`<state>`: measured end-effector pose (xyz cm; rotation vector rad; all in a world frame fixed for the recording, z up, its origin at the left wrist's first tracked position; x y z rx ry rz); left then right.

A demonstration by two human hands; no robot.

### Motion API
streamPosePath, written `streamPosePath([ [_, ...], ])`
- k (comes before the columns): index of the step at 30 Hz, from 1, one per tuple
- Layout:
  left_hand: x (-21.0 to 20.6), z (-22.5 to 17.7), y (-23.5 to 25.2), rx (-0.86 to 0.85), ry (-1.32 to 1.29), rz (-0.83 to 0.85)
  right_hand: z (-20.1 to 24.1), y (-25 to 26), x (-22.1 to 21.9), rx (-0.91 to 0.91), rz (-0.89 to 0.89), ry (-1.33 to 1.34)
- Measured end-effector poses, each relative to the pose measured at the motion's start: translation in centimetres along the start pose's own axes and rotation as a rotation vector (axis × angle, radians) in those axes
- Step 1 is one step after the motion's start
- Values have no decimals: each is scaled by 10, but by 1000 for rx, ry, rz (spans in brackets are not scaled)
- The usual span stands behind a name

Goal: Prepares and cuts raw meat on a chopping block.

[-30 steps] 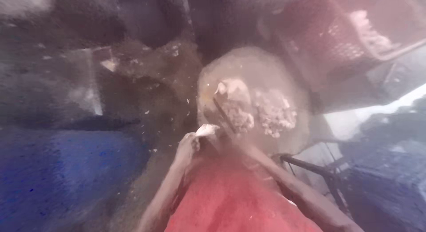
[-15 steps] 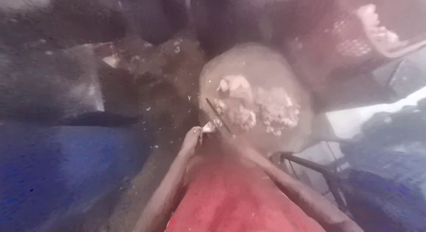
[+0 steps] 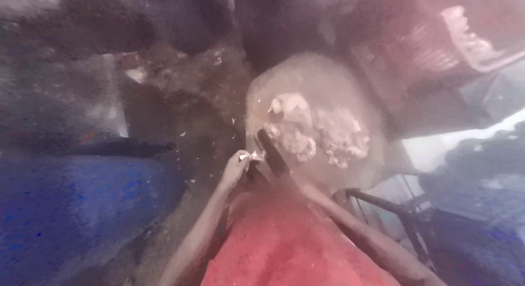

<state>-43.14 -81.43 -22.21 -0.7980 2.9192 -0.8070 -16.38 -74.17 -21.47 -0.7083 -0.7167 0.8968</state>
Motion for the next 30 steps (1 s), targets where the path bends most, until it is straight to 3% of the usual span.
streamPosePath([
  [2, -5, -11, -10, -145, 210, 12, 5, -2, 18, 52, -124, -38],
  [5, -13, 23, -3, -257, 550, -28, 66, -32, 37, 278, -207, 26],
  [9, -17, 39, -6, -269, 561, -117, 155, -100, 45, 761, -250, 329],
  [11, -18, 35, -8, -277, 543, -130, 154, -105, 31, 907, -322, 195],
  [13, -18, 32, -8, -295, 549, -148, 113, -64, 5, 775, -272, -64],
  [16, -16, 30, -10, -171, 646, -103, 41, 3, -22, 263, 54, -333],
  [19, -3, 7, -31, -118, 465, 5, 22, 9, -25, 195, 75, -380],
  [22, -20, -56, -61, -144, -104, 329, 17, 7, -21, 199, 54, -466],
  [23, -29, -73, -63, -151, -131, 407, 17, 4, -24, 211, 68, -508],
  [25, -41, -84, -38, -175, 214, 355, 21, 1, -32, 253, 91, -637],
  [28, -64, -60, 27, -124, 851, 199, 14, 11, -40, 308, 30, -762],
  [30, -81, -45, 55, -82, 1073, 217, 11, 15, -40, 340, 6, -779],
])
Point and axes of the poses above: each hand's wrist, its own y-axis towards the middle knuckle, its own x-axis out of the back of the hand, z = x × y, the point moved 9 cm from there along y, towards the middle knuckle, and after that the axes turned 4 degrees about -z, right-handed, at the moved point
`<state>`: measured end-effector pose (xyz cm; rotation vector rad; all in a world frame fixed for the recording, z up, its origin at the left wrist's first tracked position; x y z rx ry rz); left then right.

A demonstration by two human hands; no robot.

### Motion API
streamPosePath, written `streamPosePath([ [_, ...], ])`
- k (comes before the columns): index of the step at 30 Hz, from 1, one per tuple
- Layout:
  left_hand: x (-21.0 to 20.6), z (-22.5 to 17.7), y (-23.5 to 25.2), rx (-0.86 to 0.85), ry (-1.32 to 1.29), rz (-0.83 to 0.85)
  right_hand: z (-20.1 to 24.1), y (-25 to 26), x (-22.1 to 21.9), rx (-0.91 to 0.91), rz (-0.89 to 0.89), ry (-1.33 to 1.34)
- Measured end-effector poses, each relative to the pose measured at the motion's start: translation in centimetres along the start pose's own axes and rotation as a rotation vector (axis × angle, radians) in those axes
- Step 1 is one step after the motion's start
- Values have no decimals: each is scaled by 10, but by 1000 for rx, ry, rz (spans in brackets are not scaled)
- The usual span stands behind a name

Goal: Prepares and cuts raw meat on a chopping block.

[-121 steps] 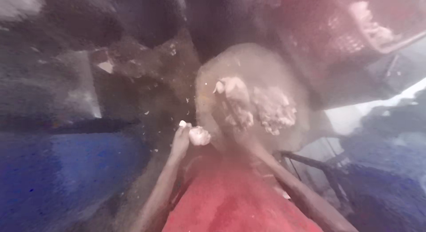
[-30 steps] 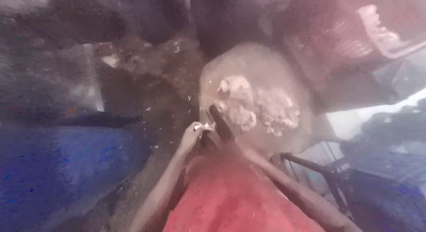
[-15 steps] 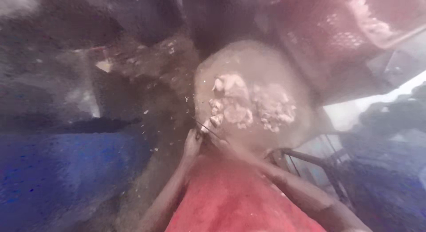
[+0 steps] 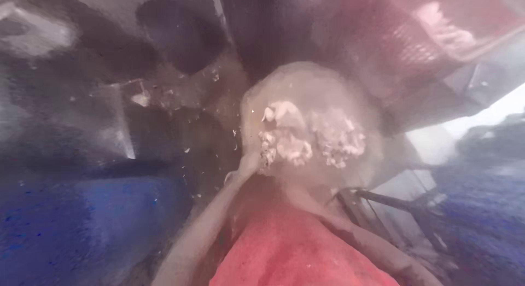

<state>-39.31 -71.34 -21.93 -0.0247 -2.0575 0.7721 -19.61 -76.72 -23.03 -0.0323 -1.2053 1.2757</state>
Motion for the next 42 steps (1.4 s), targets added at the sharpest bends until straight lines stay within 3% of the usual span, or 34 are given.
streamPosePath([
  [3, -1, -12, 10, -67, 34, 55, -5, -4, -5, 31, 22, 74],
  [5, 25, -33, -8, -103, -41, 38, -10, -17, 3, 40, 53, 252],
  [9, 84, -41, -62, -116, -226, -159, -41, -46, 10, -194, 76, 682],
  [11, 89, -31, -79, -133, -269, -312, -64, -49, 7, -298, -7, 853],
  [13, 62, -13, -82, -114, -216, -388, -77, -45, 9, -299, -128, 973],
  [17, -42, 39, -71, 61, -47, -32, -46, -56, 70, -275, -294, 764],
  [22, -62, 66, -96, 116, -236, -38, 35, -84, 157, 234, -610, 823],
  [25, -58, 79, -99, 128, -295, -78, 39, -61, 128, 204, -567, 695],
  [28, -47, 87, -102, 146, -313, -128, -3, -10, 62, -54, -179, 435],
  [30, -37, 93, -105, 135, -394, -187, -5, -2, 57, -86, -154, 249],
  [33, -28, 87, -124, 115, -583, -189, 18, -12, 53, 17, -195, 167],
  [37, -27, 41, -133, 0, -808, -109, 14, 6, 25, -25, -22, 515],
  [40, -49, -1, -108, -192, -645, -30, -6, 5, 12, -223, -2, 858],
  [42, -62, -36, -87, -280, -511, 17, -24, -8, 18, -263, -94, 1005],
])
Point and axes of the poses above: each hand's wrist, its own y-axis towards the middle knuckle, its own x-axis out of the back of the hand, z = x × y, the point moved 9 cm from there along y, towards the middle knuckle, and after that the axes turned 4 degrees about -z, right-handed, at the moved point
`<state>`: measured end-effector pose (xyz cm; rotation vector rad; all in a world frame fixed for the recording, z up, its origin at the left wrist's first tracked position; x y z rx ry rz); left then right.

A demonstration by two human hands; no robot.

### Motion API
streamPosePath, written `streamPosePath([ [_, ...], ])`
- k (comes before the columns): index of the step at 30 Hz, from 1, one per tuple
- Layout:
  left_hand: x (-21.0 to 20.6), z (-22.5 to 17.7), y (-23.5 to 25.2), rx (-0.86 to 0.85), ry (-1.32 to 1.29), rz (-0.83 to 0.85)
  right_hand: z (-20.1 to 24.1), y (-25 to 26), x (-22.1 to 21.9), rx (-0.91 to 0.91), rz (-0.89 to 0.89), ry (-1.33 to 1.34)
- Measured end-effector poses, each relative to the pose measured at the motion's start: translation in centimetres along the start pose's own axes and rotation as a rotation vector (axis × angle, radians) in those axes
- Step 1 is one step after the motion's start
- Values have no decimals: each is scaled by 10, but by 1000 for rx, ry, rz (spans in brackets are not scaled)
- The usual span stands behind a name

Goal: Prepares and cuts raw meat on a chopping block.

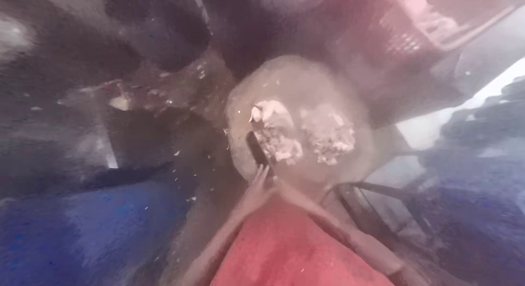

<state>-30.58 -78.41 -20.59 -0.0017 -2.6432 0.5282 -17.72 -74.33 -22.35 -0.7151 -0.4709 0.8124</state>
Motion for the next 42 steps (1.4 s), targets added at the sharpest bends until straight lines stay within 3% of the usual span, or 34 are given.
streamPosePath([
  [6, -63, -78, 93, -250, 213, 297, -26, -35, 109, -2, -261, 261],
  [9, -61, -120, 134, -322, 104, 390, -22, -48, 138, 71, -388, 275],
  [10, -44, -131, 147, -305, -17, 334, -19, -57, 143, 111, -436, 190],
  [12, 19, -133, 168, -218, -207, 30, -20, -73, 142, 152, -440, 11],
  [15, 107, -117, 189, 0, -185, -361, -51, -80, 130, 73, -225, -272],
  [18, 126, -120, 217, 52, -104, -314, -87, -71, 110, -1, 5, -544],
  [22, 101, -121, 279, 139, -152, -88, -76, -58, 111, -5, 7, -715],
  [26, 82, -104, 315, 424, -420, 34, -48, -47, 113, -21, 55, -735],
  [30, 87, -116, 308, 453, -401, 20, -61, -33, 105, 29, 78, -728],
  [33, 76, -133, 303, 399, -491, -57, -34, -39, 108, -68, 116, -682],
  [37, 72, -127, 297, 331, -625, -114, -38, -42, 103, 51, 55, -691],
  [40, 104, -145, 251, 89, -289, -193, -50, -49, 105, 59, -34, -604],
  [42, 134, -160, 187, 83, 16, -247, -69, -49, 113, 96, -212, -436],
])
Point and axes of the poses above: each hand's wrist, its own y-axis towards the middle knuckle, its own x-axis out of the back of the hand, z = x × y, the point moved 9 cm from there along y, towards the middle knuckle, and after that the axes turned 4 degrees about -z, right-handed, at the moved point
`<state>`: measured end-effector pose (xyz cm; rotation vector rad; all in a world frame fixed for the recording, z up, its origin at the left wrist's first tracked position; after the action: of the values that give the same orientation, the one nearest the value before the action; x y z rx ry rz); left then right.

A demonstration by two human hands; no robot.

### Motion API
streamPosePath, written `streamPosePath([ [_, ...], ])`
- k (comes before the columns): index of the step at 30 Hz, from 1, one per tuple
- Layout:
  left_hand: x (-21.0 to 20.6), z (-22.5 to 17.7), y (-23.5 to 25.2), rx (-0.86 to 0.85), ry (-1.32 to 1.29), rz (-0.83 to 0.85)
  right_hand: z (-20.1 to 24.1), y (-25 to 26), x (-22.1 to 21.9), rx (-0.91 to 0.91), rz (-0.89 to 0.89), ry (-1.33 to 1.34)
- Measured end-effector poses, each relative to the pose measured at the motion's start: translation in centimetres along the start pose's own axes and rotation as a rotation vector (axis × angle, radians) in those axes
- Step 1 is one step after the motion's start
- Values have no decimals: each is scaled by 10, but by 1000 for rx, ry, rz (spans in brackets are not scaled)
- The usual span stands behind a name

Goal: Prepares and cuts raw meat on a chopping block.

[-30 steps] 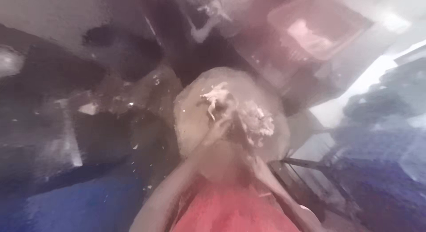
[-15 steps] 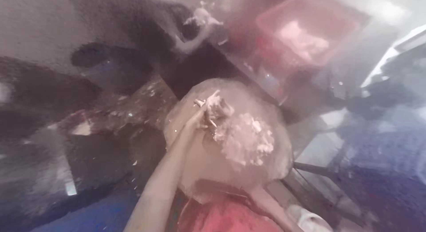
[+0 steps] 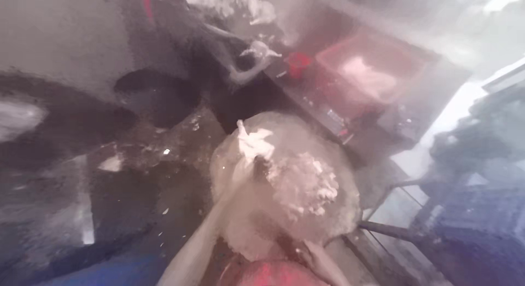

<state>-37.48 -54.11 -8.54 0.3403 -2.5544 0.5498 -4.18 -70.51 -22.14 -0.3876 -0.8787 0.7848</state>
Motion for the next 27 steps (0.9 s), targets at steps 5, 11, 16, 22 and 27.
streamPosePath([
  [5, 33, 114, -86, 142, 330, 6, -13, -3, -6, -201, -211, 393],
  [11, 11, 217, -119, 181, -141, -82, -1, -3, -2, -195, -127, 191],
  [16, -13, 197, -119, 229, -386, -153, -3, 2, -11, -183, -173, 148],
  [22, 8, 181, -94, 316, -634, -228, 1, -2, -10, -114, -196, 225],
  [27, 86, 159, -153, 257, -782, -395, 0, -14, -7, -64, -296, 167],
])
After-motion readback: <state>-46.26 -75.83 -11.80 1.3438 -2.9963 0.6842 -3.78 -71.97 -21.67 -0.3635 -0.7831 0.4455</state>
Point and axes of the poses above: each hand's wrist, its own y-axis towards the middle knuckle, its own x-axis out of the back of the hand, z = x × y, the point moved 9 cm from there along y, towards the middle knuckle, and after that the axes turned 4 degrees about -z, right-handed, at the moved point
